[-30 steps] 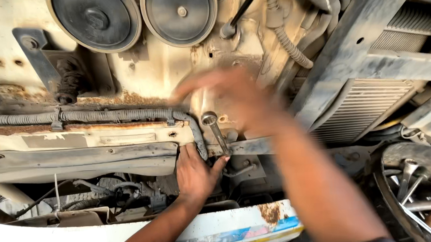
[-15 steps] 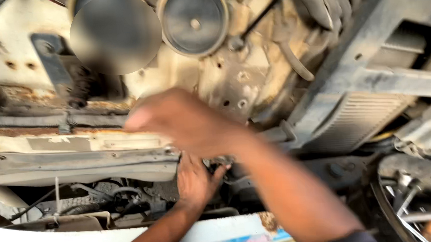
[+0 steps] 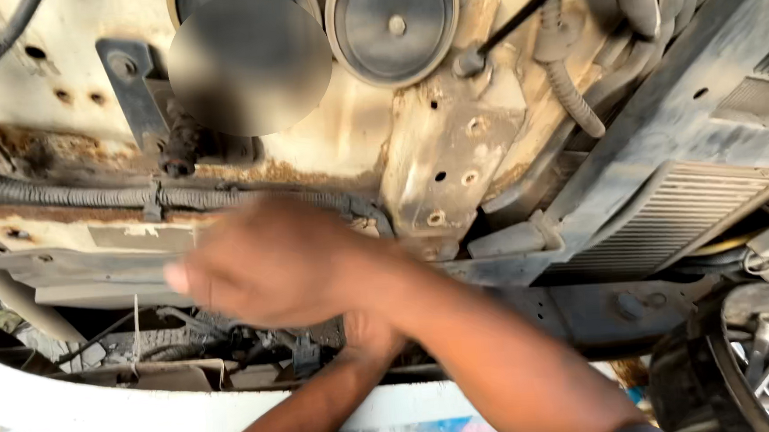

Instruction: The person uses a wrench to turn a bolt on the underside of a truck's front frame while handling wires and other components.

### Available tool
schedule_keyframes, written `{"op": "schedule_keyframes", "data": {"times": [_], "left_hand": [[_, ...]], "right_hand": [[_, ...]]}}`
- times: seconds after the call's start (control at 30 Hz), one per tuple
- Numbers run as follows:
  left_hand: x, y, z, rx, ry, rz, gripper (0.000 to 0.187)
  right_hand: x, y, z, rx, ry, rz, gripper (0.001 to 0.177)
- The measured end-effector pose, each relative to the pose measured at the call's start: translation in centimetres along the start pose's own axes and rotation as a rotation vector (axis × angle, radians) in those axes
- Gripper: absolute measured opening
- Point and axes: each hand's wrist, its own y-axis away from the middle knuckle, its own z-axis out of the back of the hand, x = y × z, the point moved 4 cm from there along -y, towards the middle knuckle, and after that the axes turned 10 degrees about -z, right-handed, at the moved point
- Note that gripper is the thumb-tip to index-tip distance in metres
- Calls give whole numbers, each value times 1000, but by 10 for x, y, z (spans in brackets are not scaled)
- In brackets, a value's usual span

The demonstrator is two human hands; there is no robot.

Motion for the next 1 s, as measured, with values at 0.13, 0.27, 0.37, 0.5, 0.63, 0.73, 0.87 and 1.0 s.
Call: {"op": "schedule_keyframes", "data": {"times": [0.13, 0.27, 0.37, 0.5, 0.63, 0.73, 0.87, 1.0], "left_hand": [[4, 5, 9, -63, -89, -40, 95], [-2, -5, 9, -197, 25, 84, 115], [6, 7, -2, 15, 54, 253, 104], [-2, 19, 28, 29, 64, -36, 97], [-13, 62, 104, 634, 130, -69, 38], [-35, 35, 181, 158, -43, -398, 31], [-23, -24, 164, 531, -307, -629, 20], [3, -42, 130, 1137, -205, -355, 33]], "right_hand": [[-7, -16, -45, 35, 26, -146, 49], [-26, -21, -93, -46, -32, -78, 47], [-42, -8, -105, -64, 2, -167, 49], [-35, 23, -88, -524, -334, -205, 31], [-55, 114, -84, -741, -557, -438, 17], [-111, 181, -72, -1072, -603, -692, 20], [-168, 234, -94, -1147, -682, -942, 44], [-184, 239, -123, -1063, -918, -1117, 48]]}}
